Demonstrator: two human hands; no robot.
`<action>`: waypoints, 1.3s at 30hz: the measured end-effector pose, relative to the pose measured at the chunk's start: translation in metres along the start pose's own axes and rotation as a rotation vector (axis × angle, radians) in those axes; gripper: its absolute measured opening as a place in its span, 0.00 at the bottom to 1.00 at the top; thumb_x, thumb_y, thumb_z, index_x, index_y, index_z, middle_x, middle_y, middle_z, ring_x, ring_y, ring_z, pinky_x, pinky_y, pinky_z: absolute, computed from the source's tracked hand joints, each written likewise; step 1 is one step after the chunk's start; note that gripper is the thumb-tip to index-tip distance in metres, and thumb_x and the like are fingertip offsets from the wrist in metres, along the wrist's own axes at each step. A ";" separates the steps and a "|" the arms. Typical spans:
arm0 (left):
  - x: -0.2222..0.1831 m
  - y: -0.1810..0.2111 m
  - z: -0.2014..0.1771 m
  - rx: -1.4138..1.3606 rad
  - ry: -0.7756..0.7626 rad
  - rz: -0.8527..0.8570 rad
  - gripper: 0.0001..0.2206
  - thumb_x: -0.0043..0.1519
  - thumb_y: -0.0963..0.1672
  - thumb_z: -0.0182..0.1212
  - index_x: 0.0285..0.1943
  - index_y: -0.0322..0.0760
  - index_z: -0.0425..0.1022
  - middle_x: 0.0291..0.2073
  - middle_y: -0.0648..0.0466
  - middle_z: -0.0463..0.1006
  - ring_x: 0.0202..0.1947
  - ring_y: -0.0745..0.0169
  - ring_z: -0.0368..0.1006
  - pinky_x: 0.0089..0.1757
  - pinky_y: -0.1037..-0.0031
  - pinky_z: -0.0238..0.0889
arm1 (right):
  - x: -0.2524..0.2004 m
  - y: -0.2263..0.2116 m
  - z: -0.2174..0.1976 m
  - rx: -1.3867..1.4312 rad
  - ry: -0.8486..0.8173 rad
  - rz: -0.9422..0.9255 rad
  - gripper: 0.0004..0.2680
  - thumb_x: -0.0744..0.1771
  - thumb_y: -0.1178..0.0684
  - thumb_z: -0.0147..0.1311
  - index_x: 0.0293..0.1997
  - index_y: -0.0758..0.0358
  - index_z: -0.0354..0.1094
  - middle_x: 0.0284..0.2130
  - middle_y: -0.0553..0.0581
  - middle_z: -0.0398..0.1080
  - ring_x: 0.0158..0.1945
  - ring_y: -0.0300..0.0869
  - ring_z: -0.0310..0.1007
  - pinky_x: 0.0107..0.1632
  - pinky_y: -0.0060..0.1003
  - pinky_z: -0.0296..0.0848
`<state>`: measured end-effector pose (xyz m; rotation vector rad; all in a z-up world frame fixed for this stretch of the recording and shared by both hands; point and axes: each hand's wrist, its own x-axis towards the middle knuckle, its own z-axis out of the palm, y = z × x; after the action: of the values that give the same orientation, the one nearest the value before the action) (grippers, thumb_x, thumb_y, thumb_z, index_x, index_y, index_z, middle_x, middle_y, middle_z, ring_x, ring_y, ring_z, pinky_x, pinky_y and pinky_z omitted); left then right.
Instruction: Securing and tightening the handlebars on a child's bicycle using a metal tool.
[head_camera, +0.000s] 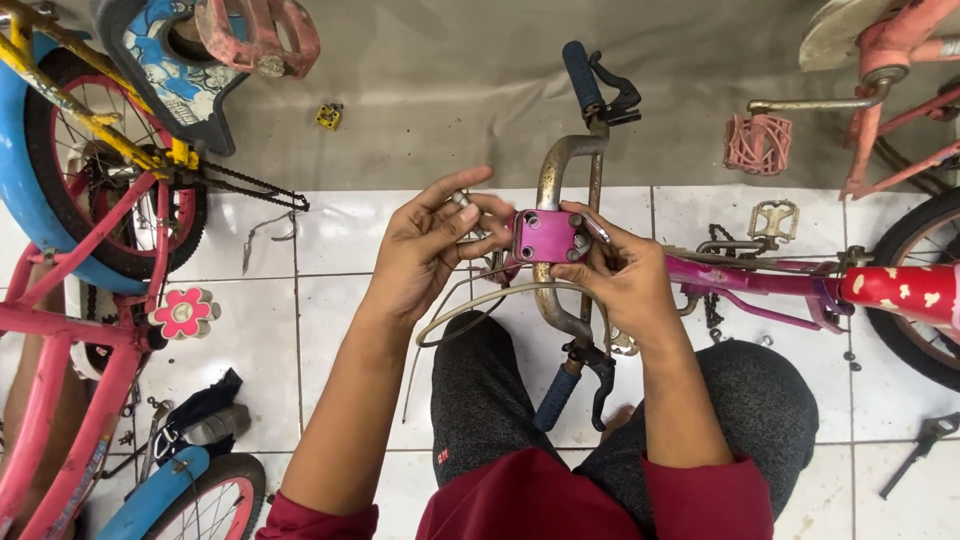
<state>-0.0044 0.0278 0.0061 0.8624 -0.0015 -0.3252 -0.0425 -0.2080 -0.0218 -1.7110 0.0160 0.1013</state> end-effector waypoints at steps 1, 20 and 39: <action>0.000 -0.001 -0.001 0.037 0.008 0.004 0.19 0.65 0.38 0.57 0.65 0.21 0.66 0.40 0.32 0.77 0.35 0.48 0.80 0.42 0.59 0.80 | 0.000 0.000 0.000 0.009 -0.003 0.001 0.25 0.58 0.58 0.72 0.62 0.58 0.71 0.09 0.44 0.54 0.17 0.28 0.52 0.29 0.21 0.57; 0.014 0.006 0.035 0.961 0.045 0.018 0.08 0.56 0.44 0.71 0.40 0.38 0.81 0.14 0.61 0.58 0.21 0.70 0.55 0.30 0.78 0.58 | -0.001 0.005 -0.001 0.013 -0.003 -0.007 0.24 0.59 0.57 0.73 0.61 0.59 0.71 0.10 0.45 0.57 0.19 0.28 0.54 0.29 0.22 0.59; -0.002 0.014 0.026 0.639 -0.105 -0.047 0.22 0.64 0.41 0.46 0.67 0.25 0.67 0.31 0.48 0.71 0.22 0.73 0.55 0.24 0.83 0.52 | 0.001 0.002 -0.003 0.036 -0.007 -0.023 0.25 0.58 0.56 0.74 0.61 0.59 0.71 0.10 0.45 0.55 0.18 0.28 0.53 0.29 0.21 0.58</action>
<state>-0.0057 0.0179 0.0340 1.4785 -0.1919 -0.4224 -0.0418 -0.2115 -0.0229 -1.6743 -0.0073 0.0890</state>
